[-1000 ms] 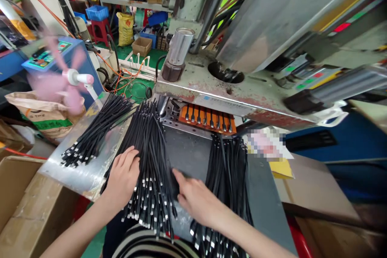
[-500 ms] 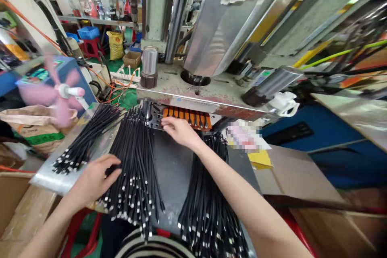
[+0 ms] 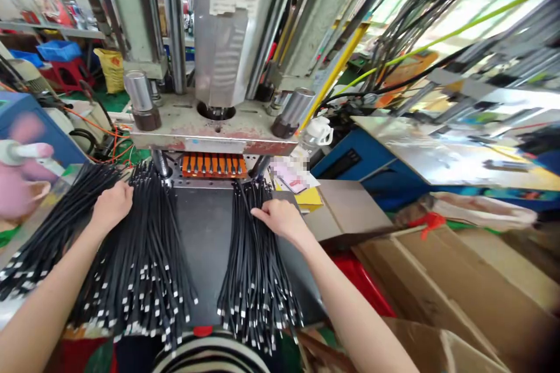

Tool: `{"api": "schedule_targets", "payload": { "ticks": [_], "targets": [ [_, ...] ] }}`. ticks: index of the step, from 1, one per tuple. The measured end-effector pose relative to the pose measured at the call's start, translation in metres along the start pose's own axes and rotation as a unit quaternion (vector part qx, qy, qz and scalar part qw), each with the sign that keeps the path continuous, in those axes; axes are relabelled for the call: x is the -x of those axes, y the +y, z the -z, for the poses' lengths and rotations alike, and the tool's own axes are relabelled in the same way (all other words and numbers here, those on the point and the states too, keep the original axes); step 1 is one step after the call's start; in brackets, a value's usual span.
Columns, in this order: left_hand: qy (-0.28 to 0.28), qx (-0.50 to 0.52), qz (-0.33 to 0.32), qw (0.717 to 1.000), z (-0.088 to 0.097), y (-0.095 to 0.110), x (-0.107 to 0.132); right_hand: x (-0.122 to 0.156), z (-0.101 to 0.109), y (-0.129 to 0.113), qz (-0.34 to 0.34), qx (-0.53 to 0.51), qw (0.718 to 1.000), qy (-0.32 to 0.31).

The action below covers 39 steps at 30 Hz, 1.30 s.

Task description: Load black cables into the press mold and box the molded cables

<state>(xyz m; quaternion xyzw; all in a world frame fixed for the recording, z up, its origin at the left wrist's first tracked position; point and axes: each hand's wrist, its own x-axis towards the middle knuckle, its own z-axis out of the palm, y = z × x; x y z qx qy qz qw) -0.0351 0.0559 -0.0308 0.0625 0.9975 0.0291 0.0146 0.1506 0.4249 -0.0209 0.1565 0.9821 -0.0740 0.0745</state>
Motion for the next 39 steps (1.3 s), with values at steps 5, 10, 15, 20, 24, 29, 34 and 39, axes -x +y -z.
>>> {"api": "schedule_targets", "payload": {
  "ticks": [5, 10, 15, 20, 24, 29, 34, 39],
  "targets": [
    [-0.028, 0.051, 0.024, 0.998, 0.005, 0.000, -0.004, 0.005, -0.017, -0.014, -0.006, -0.061, 0.998, 0.000],
    [0.000, 0.207, 0.011, 0.978, 0.008, -0.004, 0.001, 0.005, -0.024, 0.000, -0.002, -0.242, 0.970, 0.022],
    [0.056, 0.340, -0.095, 0.934, 0.035, 0.015, 0.028, 0.022, -0.008, -0.016, 0.004, -0.591, 0.806, 0.010],
    [0.036, 0.468, -0.236, 0.851, 0.096, 0.066, 0.079, 0.053, 0.034, -0.070, 0.185, -0.599, 0.766, -0.146],
    [-0.056, 0.502, -0.268, 0.821, 0.137, 0.105, 0.107, 0.062, 0.047, -0.102, 0.246, -0.577, 0.773, -0.090],
    [-0.061, 0.533, -0.267, 0.801, 0.156, 0.142, 0.108, 0.054, 0.052, -0.115, 0.272, -0.584, 0.761, 0.077],
    [-0.007, 0.596, -0.228, 0.770, 0.149, 0.151, 0.092, 0.043, 0.053, -0.118, 0.289, -0.568, 0.761, 0.122],
    [-0.078, 0.600, -0.213, 0.767, 0.137, 0.143, 0.083, 0.042, 0.044, -0.122, 0.282, -0.565, 0.769, 0.103]
  ]
}}
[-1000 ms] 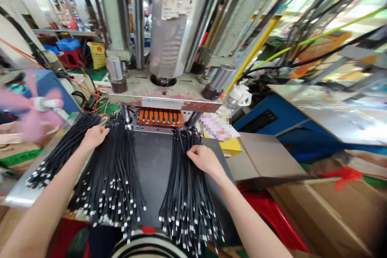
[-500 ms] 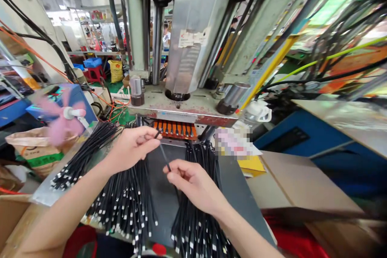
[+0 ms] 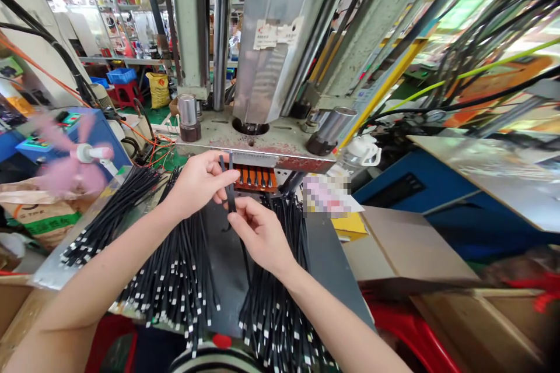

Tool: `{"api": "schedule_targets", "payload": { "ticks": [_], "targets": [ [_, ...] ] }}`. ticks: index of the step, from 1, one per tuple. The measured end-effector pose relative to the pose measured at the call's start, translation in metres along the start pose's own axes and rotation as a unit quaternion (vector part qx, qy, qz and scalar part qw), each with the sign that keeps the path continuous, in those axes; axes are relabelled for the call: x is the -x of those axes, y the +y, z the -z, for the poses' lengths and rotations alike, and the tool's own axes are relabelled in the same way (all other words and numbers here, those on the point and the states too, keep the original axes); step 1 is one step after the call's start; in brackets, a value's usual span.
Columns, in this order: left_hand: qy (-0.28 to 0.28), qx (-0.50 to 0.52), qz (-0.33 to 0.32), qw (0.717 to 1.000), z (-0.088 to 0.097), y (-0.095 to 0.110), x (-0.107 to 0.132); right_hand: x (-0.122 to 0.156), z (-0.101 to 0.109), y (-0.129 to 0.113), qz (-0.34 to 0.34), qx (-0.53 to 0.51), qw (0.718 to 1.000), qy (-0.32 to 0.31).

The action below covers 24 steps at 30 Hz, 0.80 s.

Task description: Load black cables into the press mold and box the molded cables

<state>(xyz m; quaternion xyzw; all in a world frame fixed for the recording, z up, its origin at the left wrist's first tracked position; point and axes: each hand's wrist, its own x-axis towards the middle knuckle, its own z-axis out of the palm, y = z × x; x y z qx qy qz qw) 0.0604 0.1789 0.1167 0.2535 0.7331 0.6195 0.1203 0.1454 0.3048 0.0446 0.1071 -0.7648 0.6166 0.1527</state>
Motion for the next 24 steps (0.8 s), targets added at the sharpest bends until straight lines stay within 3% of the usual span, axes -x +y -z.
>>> {"api": "schedule_targets", "payload": {
  "ticks": [3, 5, 8, 12, 14, 18, 21, 24],
  "targets": [
    [0.011, 0.012, 0.005, 1.000, 0.013, -0.014, 0.000, 0.003, -0.008, 0.010, -0.025, 0.004, 0.998, -0.053],
    [0.075, 0.009, -0.005, 0.997, 0.029, -0.031, 0.000, 0.007, -0.013, 0.020, -0.044, 0.042, 0.991, -0.121],
    [0.170, -0.024, 0.003, 0.985, 0.063, -0.074, 0.002, 0.017, -0.017, 0.042, -0.086, 0.130, 0.962, -0.224],
    [0.207, -0.081, 0.090, 0.971, 0.108, -0.143, 0.018, 0.022, -0.015, 0.066, -0.096, 0.234, 0.905, -0.344],
    [0.231, -0.110, 0.139, 0.957, 0.123, -0.169, 0.029, 0.011, -0.012, 0.072, -0.079, 0.268, 0.886, -0.370],
    [0.271, -0.161, 0.177, 0.932, 0.139, -0.194, 0.039, -0.034, -0.010, 0.080, -0.081, 0.275, 0.919, -0.269],
    [0.275, -0.184, 0.188, 0.925, 0.143, -0.195, 0.039, -0.066, -0.014, 0.085, -0.067, 0.235, 0.956, -0.163],
    [0.299, -0.266, 0.188, 0.897, 0.143, -0.190, 0.038, -0.076, -0.017, 0.087, 0.008, 0.187, 0.982, -0.027]
  ]
}}
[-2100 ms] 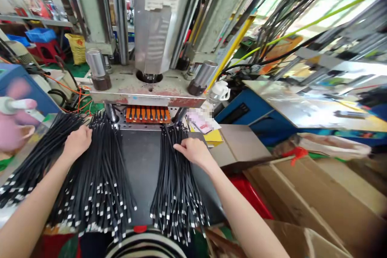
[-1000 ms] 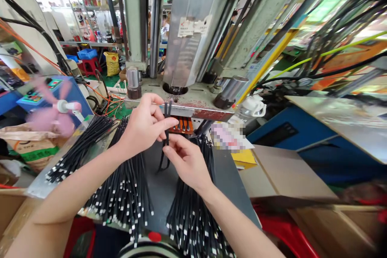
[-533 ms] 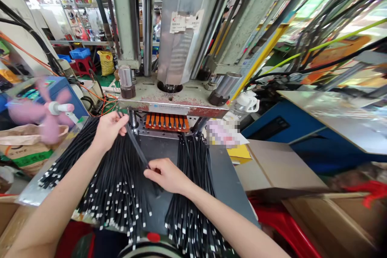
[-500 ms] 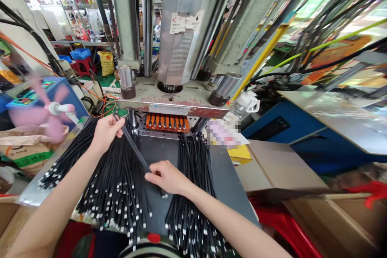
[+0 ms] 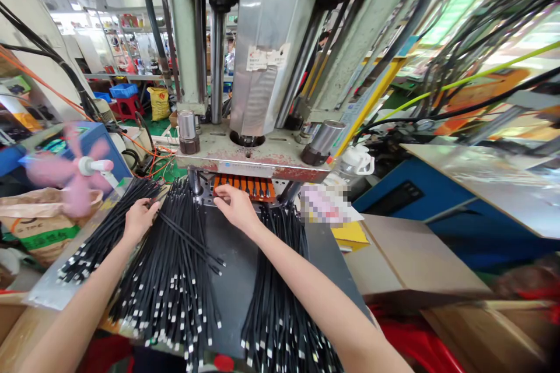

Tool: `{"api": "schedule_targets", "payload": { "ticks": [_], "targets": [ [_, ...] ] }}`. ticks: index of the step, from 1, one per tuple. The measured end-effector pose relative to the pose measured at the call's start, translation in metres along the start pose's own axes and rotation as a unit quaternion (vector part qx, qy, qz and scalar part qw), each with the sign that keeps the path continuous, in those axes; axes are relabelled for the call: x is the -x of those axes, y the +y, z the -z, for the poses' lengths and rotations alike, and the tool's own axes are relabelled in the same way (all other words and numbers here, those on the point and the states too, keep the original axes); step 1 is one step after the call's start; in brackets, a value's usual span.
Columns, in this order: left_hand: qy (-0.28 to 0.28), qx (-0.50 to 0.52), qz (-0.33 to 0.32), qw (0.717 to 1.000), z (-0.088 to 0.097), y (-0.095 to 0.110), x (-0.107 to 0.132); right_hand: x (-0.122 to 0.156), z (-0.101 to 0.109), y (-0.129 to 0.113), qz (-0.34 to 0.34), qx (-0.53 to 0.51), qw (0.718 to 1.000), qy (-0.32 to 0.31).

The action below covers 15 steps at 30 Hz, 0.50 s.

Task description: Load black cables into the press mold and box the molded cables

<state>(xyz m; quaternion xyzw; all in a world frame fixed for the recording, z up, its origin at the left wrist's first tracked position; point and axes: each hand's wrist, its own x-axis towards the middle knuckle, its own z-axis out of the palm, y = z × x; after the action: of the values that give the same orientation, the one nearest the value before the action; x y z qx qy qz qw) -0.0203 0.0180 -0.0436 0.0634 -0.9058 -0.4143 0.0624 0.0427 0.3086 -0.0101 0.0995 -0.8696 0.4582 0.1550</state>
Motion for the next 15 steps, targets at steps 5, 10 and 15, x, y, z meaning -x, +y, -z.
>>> {"api": "schedule_targets", "payload": {
  "ticks": [5, 10, 15],
  "targets": [
    [0.063, -0.141, -0.108, 0.982, -0.001, 0.020, 0.009, 0.017, 0.015, 0.003, 0.078, -0.015, 0.994, 0.080],
    [-0.088, -0.089, -0.225, 0.966, -0.025, 0.055, 0.008, 0.028, 0.050, 0.032, 0.018, 0.038, 0.992, 0.122],
    [-0.245, 0.112, -0.102, 0.958, -0.092, 0.087, -0.009, 0.009, 0.072, 0.077, -0.129, 0.178, 0.968, 0.116]
  ]
}}
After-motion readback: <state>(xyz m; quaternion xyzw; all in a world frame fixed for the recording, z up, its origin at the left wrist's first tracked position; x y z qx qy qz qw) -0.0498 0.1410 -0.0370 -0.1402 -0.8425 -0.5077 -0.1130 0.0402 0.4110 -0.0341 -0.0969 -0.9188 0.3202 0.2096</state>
